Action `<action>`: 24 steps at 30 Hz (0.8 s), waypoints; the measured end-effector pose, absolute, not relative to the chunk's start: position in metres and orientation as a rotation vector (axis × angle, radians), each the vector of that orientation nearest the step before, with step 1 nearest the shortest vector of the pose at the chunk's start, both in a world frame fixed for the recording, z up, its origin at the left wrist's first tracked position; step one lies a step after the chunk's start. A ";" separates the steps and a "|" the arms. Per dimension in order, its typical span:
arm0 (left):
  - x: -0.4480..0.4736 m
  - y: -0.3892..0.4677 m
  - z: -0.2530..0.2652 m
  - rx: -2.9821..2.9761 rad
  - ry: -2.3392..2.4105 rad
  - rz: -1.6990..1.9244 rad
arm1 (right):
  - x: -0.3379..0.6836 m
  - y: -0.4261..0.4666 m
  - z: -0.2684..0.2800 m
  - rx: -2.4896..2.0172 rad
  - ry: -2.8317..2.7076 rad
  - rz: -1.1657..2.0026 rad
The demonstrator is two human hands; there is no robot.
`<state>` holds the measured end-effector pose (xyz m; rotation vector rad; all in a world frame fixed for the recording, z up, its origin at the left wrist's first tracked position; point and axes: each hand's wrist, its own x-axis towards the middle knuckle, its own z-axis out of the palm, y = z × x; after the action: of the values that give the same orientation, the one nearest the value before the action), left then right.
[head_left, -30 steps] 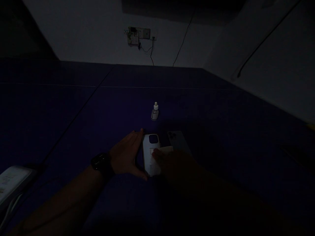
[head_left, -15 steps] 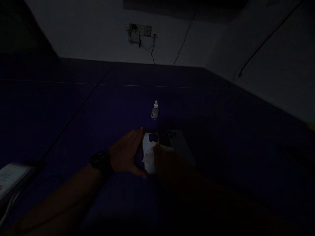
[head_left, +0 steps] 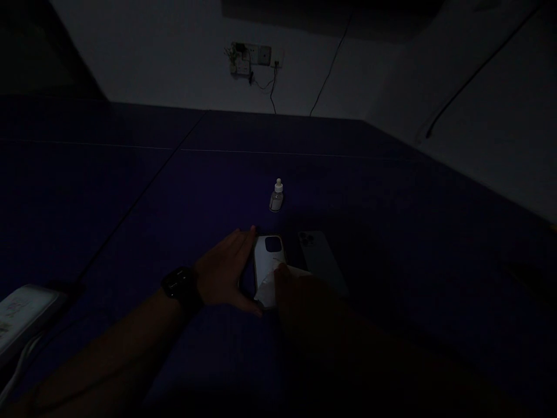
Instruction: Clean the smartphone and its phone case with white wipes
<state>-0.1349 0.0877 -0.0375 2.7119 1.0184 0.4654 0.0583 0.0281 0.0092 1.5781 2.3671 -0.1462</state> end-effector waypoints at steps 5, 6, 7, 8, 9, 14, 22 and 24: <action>-0.135 0.088 -0.037 2.682 1.005 0.501 | 0.060 0.043 0.021 1.459 2.383 -0.099; -0.135 0.088 -0.037 2.684 0.997 0.509 | 0.061 0.045 0.022 1.426 2.398 -0.092; -0.135 0.088 -0.037 2.691 0.987 0.513 | 0.062 0.045 0.022 1.391 2.418 -0.087; -0.135 0.087 -0.037 2.704 0.974 0.508 | 0.063 0.045 0.021 1.362 2.437 -0.086; -0.136 0.087 -0.037 2.716 0.963 0.506 | 0.064 0.043 0.019 1.349 2.452 -0.090; -0.137 0.087 -0.039 2.752 0.932 0.493 | 0.062 0.037 0.008 1.461 2.432 -0.083; -0.135 0.086 -0.040 2.746 1.033 0.474 | 0.066 0.035 0.015 1.336 2.415 -0.030; -0.134 0.085 -0.038 2.743 1.043 0.466 | 0.070 0.029 0.014 1.295 2.458 -0.022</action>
<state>-0.1341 0.0850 -0.0381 2.7432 1.0428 0.4660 0.0701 0.0286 0.0137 1.2951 2.4577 -0.0217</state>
